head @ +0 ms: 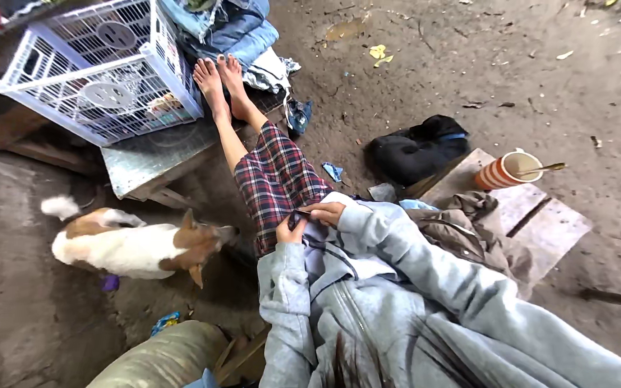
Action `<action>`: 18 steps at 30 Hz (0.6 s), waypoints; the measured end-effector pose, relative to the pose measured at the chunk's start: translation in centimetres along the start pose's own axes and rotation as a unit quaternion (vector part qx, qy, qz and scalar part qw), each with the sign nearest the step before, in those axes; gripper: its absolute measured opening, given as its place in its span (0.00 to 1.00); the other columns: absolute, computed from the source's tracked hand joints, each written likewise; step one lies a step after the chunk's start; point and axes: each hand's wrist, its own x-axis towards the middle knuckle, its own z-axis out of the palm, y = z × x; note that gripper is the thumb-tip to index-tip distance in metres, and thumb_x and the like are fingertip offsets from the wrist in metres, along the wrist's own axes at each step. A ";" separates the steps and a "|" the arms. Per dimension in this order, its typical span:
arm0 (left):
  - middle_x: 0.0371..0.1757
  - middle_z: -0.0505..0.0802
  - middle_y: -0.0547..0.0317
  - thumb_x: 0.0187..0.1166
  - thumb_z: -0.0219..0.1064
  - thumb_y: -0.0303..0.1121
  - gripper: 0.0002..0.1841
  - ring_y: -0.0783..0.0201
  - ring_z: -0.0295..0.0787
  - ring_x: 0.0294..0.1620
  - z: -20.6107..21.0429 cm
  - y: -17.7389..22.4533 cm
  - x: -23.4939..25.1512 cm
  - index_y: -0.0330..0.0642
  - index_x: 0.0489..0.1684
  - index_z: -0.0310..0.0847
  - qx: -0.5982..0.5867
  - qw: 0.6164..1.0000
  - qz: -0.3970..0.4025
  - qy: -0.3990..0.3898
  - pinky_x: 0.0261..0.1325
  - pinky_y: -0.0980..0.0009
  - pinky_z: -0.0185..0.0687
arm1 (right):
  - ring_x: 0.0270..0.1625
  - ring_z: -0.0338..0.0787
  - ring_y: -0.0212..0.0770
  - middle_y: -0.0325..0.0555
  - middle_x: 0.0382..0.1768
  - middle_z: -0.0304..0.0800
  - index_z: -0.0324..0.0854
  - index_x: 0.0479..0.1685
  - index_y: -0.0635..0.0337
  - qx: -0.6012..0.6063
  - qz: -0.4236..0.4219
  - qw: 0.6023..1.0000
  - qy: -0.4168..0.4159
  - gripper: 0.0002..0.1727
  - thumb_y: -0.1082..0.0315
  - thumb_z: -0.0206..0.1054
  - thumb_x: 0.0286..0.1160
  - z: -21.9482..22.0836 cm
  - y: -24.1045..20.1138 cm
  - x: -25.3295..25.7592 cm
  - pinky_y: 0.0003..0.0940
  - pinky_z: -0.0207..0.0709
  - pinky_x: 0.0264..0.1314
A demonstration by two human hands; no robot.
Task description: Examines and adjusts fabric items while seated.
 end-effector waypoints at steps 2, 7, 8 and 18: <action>0.51 0.92 0.37 0.75 0.71 0.21 0.15 0.66 0.88 0.53 -0.1 0.0 -0.2 0.19 0.56 0.83 -0.002 1.000 0.010 -0.016 0.65 0.71 0.79 | 0.26 0.73 0.24 0.41 0.31 0.84 0.81 0.69 0.66 0.050 0.004 0.998 -0.045 0.24 0.58 0.51 0.92 -1.3 0.4 0.6 0.24 0.71 0.38; 0.49 0.92 0.41 0.76 0.70 0.20 0.13 0.71 0.87 0.49 0.1 0.0 -0.2 0.19 0.55 0.82 -0.079 0.996 -0.032 -0.003 0.62 0.73 0.81 | 0.56 0.85 0.39 0.56 0.64 0.88 0.79 0.75 0.64 -0.016 0.014 0.995 -0.093 0.23 0.63 0.50 0.92 -2.4 -1.5 1.1 0.36 0.74 0.64; 0.47 0.92 0.42 0.76 0.70 0.19 0.12 0.71 0.87 0.47 0.1 0.0 -0.2 0.19 0.53 0.82 -0.087 0.995 -0.044 0.005 0.59 0.73 0.81 | 0.73 0.84 0.47 0.58 0.73 0.84 0.78 0.77 0.64 -0.037 0.001 0.995 -0.095 0.23 0.64 0.51 0.92 -2.3 -1.7 1.1 0.45 0.69 0.79; 0.41 0.91 0.49 0.72 0.68 0.14 0.12 0.77 0.85 0.40 0.4 -0.2 -0.4 0.17 0.51 0.80 -0.151 0.986 -0.049 0.046 0.52 0.79 0.81 | 0.60 0.89 0.73 0.71 0.65 0.85 0.58 0.93 0.45 -0.245 0.069 0.967 -0.031 0.31 0.51 0.51 0.92 -0.2 -1.8 -2.4 0.71 0.75 0.63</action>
